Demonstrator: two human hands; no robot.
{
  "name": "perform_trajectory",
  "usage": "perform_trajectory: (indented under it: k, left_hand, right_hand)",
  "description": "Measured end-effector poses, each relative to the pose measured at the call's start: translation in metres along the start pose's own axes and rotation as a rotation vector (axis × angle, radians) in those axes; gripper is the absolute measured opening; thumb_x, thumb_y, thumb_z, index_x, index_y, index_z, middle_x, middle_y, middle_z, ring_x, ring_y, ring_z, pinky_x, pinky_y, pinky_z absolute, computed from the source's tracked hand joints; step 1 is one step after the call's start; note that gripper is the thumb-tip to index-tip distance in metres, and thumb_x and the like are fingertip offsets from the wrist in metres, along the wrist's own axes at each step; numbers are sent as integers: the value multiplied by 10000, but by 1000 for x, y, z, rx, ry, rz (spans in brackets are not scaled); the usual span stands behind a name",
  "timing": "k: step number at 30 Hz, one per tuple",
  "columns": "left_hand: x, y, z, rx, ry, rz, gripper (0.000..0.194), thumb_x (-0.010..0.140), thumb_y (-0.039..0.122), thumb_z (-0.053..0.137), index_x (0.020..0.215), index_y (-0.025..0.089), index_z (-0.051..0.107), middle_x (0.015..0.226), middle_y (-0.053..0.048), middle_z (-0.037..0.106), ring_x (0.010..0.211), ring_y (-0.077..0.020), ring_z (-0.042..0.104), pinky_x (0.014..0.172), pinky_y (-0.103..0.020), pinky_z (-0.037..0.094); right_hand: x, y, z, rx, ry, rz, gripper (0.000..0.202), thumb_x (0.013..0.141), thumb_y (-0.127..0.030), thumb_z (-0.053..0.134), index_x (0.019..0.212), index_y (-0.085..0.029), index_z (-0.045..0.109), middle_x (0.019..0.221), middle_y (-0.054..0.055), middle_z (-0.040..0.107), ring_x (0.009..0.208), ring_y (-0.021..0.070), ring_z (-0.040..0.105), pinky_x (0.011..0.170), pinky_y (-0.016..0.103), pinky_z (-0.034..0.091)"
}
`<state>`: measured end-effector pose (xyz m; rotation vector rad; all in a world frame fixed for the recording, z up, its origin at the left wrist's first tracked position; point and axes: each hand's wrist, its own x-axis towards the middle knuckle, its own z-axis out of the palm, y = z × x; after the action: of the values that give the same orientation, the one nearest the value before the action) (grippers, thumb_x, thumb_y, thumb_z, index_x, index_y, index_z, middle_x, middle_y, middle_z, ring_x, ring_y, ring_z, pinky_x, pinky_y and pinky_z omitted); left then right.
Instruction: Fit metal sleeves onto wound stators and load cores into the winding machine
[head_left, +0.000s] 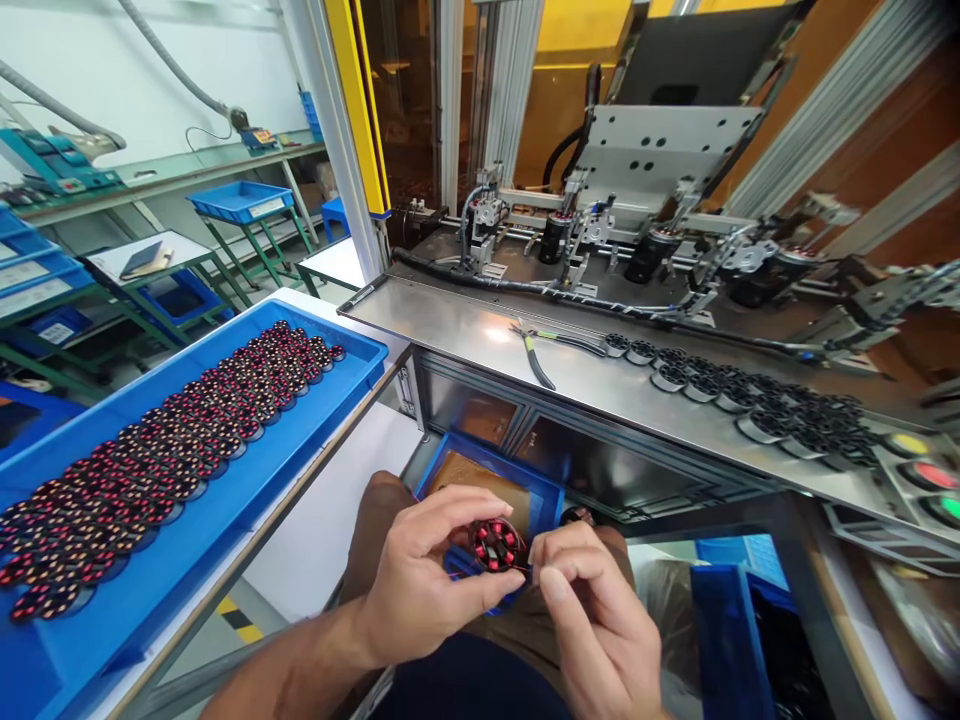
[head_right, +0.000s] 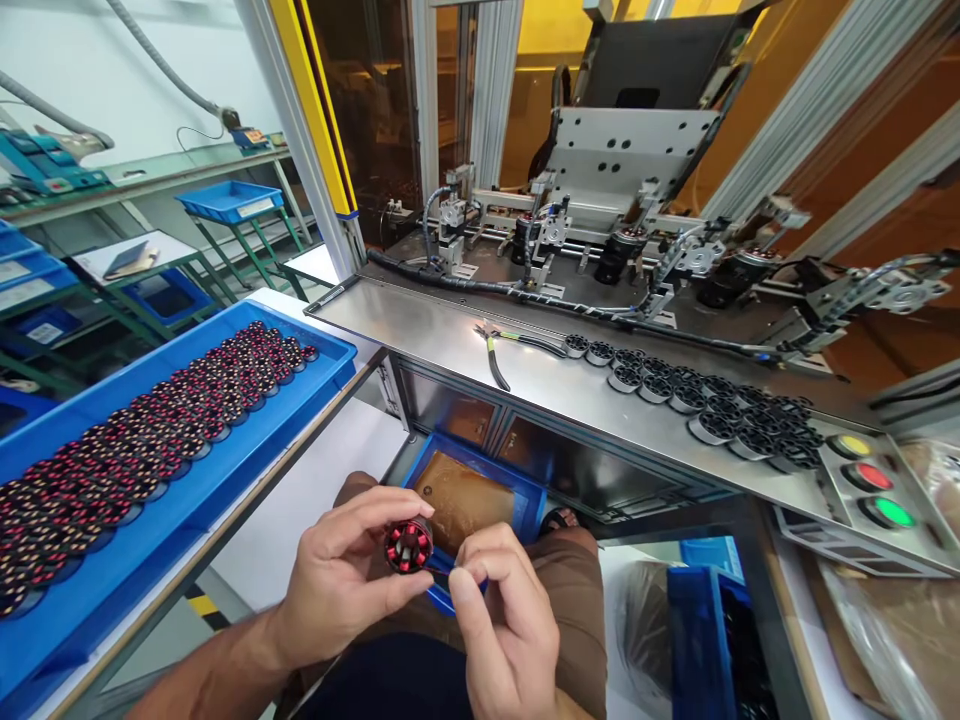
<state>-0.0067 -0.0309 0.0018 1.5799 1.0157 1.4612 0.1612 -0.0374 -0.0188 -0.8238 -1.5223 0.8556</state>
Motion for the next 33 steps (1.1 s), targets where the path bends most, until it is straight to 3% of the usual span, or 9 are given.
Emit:
perform_trajectory:
  k: [4,10,18,21,23,25,26,29,33]
  left_hand:
    - [1,-3,3,60,29,68,456,659,34,790,1073,197,691,995,-76,753,881,-179,733,775,-241,618]
    - [4,-3,3,255,15,287,479,640,15,754,1083,173,658,972,-97,759,878,-198,737,808,-282,621]
    - [2,-4,0,229,49,233,474,640,7,744,1077,175,666,951,-81,761,866,-191,732,800,-281,618]
    - [0,-2,-3,266,30,243,482,653,11,748,1099,170,664,983,-96,757,899,-204,730,818,-296,618]
    - [-1,0,-5,291,7,263,487,666,16,745,1120,169,658,1012,-108,753,929,-215,729,831,-306,620]
    - [-2,2,-6,321,2,291,495,670,15,743,1130,172,654,1026,-108,752,942,-216,730,838,-299,619]
    - [-2,2,-6,336,10,301,495,668,13,744,1127,177,656,1020,-101,755,939,-210,732,842,-289,617]
    - [-2,2,-6,319,35,286,499,663,12,747,1121,193,667,1015,-82,762,929,-196,731,861,-283,607]
    - [0,0,-5,148,50,210,508,658,1,728,1122,202,681,1007,-77,762,907,-196,726,821,-288,613]
  right_hand:
    - [3,5,3,69,-3,154,177,984,-196,499,810,-203,528,770,2,497,713,127,500,636,239,440]
    - [13,3,7,206,-41,135,109,930,-308,616,950,-227,546,874,17,490,827,158,516,733,265,473]
    - [5,13,16,343,-1,356,221,1035,-294,425,839,-213,489,817,-3,478,766,131,481,740,259,446]
    - [9,12,13,255,-20,236,57,1005,-272,488,969,-234,509,979,28,513,922,157,518,842,294,454]
    - [15,7,11,161,-81,109,135,950,-258,586,1070,-251,524,1142,58,493,1096,194,491,953,337,425]
    - [21,2,12,95,-112,53,110,931,-229,611,1029,-245,564,1183,65,480,1148,206,470,984,342,405]
    - [23,-1,13,89,-94,67,33,944,-217,590,969,-236,577,1149,62,492,1112,196,484,954,325,419]
    - [24,-2,20,158,43,186,137,988,-220,518,860,-217,566,996,38,520,941,153,516,817,258,456]
    - [20,3,25,300,62,285,153,998,-272,520,867,-213,571,933,24,532,880,138,531,797,241,468]
